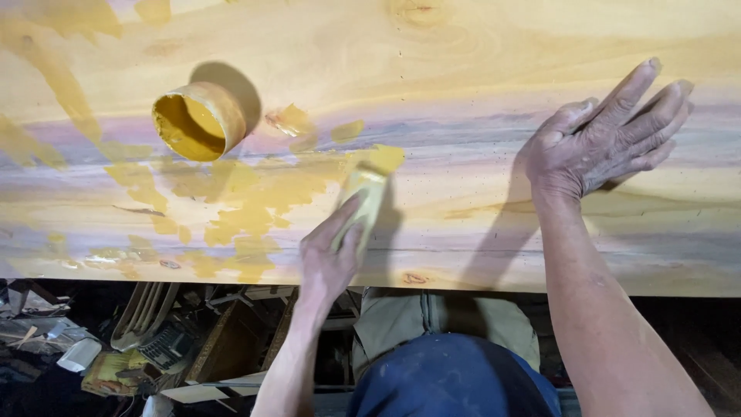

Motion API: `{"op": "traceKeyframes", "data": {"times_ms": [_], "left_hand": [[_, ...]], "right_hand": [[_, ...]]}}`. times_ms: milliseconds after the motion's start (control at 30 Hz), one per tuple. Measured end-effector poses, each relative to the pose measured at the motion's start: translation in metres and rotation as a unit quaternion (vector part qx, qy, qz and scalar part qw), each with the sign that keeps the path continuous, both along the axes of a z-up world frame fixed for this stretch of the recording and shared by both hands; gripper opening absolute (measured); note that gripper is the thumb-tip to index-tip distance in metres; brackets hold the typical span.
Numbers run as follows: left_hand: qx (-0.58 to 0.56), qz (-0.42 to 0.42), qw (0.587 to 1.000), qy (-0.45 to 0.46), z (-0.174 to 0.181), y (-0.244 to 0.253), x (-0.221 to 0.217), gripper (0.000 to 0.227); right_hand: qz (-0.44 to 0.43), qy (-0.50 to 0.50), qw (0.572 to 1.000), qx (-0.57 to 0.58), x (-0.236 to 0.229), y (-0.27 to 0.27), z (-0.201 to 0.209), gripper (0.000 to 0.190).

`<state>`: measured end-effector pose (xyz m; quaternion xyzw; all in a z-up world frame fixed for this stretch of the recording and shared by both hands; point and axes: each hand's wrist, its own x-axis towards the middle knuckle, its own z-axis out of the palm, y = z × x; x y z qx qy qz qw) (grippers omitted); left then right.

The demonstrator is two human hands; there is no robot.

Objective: Applying yellow paint or stain to a large wooden board using a small sponge applicator

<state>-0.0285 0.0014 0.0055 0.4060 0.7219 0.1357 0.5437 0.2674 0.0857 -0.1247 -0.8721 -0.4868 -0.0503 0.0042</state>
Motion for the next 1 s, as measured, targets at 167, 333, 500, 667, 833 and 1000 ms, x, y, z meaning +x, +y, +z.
{"op": "traceKeyframes", "data": {"times_ms": [167, 333, 500, 667, 833, 1000], "left_hand": [[0.085, -0.084, 0.987, 0.105, -0.035, 0.016, 0.013, 0.039], [-0.015, -0.045, 0.995, 0.088, 0.006, 0.004, -0.036, 0.043], [0.042, -0.062, 0.994, 0.074, 0.004, 0.004, -0.034, 0.046], [0.066, -0.042, 0.981, 0.175, -0.018, 0.009, -0.022, 0.034], [-0.078, -0.049, 0.981, 0.170, 0.015, -0.030, -0.054, 0.041], [0.003, 0.005, 0.995, 0.103, 0.026, -0.025, -0.036, 0.053]], "right_hand": [[-0.005, -0.015, 0.999, -0.029, 0.015, -0.012, -0.025, 0.070], [0.014, 0.008, 1.000, 0.007, 0.004, -0.004, -0.005, 0.060], [0.019, 0.017, 1.000, 0.000, 0.008, -0.007, -0.008, 0.062], [0.018, -0.004, 0.999, -0.038, 0.013, -0.009, -0.009, 0.064], [-0.006, -0.022, 0.999, -0.042, 0.011, -0.006, -0.008, 0.060], [-0.030, 0.040, 0.997, -0.066, 0.003, -0.001, 0.005, 0.066]]}}
